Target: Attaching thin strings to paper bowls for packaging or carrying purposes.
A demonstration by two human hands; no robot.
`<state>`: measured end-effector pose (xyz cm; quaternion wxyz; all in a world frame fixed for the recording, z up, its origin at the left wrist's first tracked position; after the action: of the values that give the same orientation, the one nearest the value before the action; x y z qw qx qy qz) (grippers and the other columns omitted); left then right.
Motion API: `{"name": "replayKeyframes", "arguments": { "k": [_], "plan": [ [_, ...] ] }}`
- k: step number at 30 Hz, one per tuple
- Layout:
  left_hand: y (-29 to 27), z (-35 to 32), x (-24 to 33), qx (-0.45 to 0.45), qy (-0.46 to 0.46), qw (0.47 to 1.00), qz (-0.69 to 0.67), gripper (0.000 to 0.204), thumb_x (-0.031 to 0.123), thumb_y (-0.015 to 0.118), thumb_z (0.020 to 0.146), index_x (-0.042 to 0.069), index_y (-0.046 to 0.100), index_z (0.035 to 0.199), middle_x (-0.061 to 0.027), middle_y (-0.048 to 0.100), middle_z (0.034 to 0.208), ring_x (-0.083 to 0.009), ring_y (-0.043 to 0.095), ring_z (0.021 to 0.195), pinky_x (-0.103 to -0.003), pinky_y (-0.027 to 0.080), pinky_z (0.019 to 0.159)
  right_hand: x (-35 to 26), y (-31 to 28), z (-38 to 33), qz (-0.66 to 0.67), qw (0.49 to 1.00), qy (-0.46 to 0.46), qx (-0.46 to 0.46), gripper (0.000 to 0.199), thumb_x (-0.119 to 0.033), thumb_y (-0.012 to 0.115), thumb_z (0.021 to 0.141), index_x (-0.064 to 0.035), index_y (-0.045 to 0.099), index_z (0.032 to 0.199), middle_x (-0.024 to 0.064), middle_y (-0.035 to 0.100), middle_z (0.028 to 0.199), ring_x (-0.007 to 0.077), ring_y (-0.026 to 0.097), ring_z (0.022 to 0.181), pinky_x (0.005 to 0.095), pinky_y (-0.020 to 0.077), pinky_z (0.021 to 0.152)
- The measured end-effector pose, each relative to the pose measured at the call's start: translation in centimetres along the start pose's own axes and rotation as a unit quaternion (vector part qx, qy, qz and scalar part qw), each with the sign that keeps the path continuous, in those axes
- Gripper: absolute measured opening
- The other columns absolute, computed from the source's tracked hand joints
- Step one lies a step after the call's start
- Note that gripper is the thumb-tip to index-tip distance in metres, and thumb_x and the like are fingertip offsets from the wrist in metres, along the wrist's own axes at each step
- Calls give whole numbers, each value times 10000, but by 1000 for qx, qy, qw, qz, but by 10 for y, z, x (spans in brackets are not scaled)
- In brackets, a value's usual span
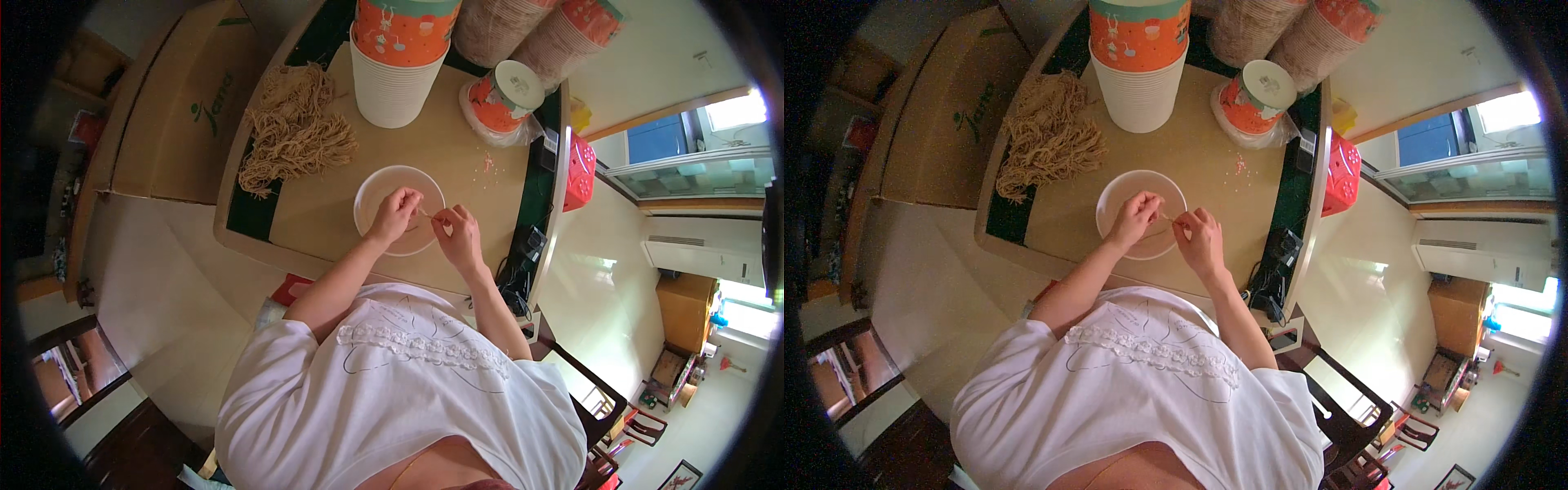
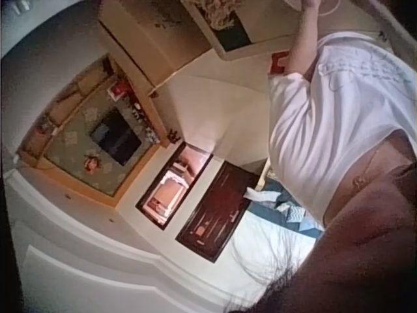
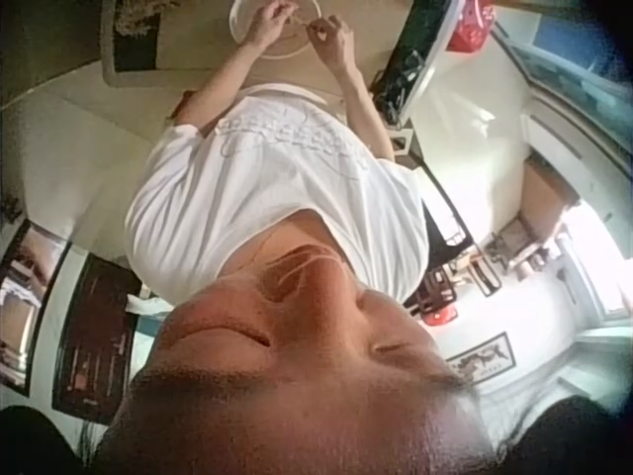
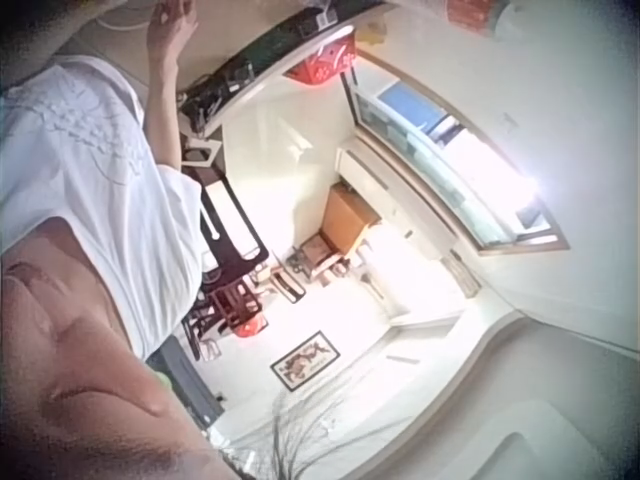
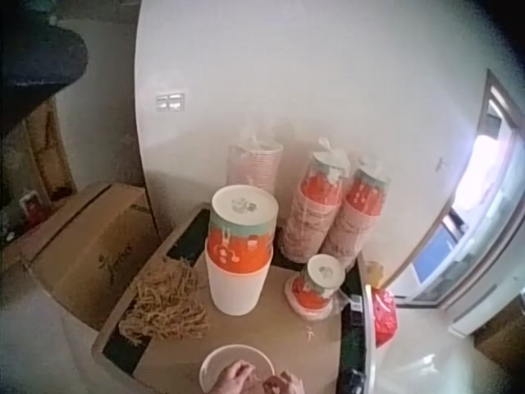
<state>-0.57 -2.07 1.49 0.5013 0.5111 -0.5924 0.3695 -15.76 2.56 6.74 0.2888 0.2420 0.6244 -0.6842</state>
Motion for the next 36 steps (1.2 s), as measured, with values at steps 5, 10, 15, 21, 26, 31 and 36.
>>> {"name": "replayKeyframes", "arguments": {
  "k": [5,10,15,21,26,31,36],
  "plan": [
    [-1,-5,4,-65,15,997,50,153,117,625,843,13,602,952,-1,614,730,-55,545,644,-221,454,583,1,0,-2,-6,1000,-8,6,52,-96,649,740,-64,613,760,97,562,739,284,566,737,395,439,648],
    [-3,-2,4,-67,66,984,149,145,131,635,837,11,616,915,-37,629,712,-90,584,641,-252,483,607,2,0,-3,2,1000,-10,2,50,-93,648,737,-68,614,763,99,561,736,288,565,737,394,439,646],
    [4,0,-9,-33,24,995,86,127,127,638,822,18,624,885,-62,641,737,-118,619,673,-265,495,622,0,0,-2,-5,1000,-17,-2,47,-94,647,735,-75,622,770,97,567,742,286,567,743,392,434,645],
    [5,-3,8,-143,26,980,134,78,55,599,832,4,634,879,-24,640,765,-64,588,724,-226,486,632,1,0,-3,-10,1000,-20,0,40,-96,647,737,-84,630,771,93,570,757,282,565,761,391,420,660],
    [-8,-2,17,-127,11,980,153,93,95,639,791,11,671,814,-52,661,673,-103,625,653,-251,500,608,-4,-3,-3,-19,1000,-14,-10,41,-99,650,737,-85,633,771,87,564,763,277,564,786,390,413,678],
    [-10,-3,14,-169,-42,974,142,90,43,631,801,2,658,877,-33,657,784,-63,587,716,-211,484,659,-31,-9,1,-69,993,-62,72,68,-61,666,729,-45,616,771,97,559,777,287,564,739,378,450,671],
    [-13,-3,9,-118,-16,992,39,185,34,630,783,10,582,960,-30,610,711,-63,573,624,-210,455,561,-14,-3,2,-48,997,-52,15,69,-93,656,746,-61,609,785,88,565,805,278,563,790,383,429,696]
  ]
}}
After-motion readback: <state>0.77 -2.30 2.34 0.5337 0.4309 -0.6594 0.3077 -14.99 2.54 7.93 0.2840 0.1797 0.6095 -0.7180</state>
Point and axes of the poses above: each hand's wrist, its own z-axis towards the middle knuckle, its own y-axis out of the palm, x = y × z, the point moved 2 cm from there along z, towards the middle knuckle
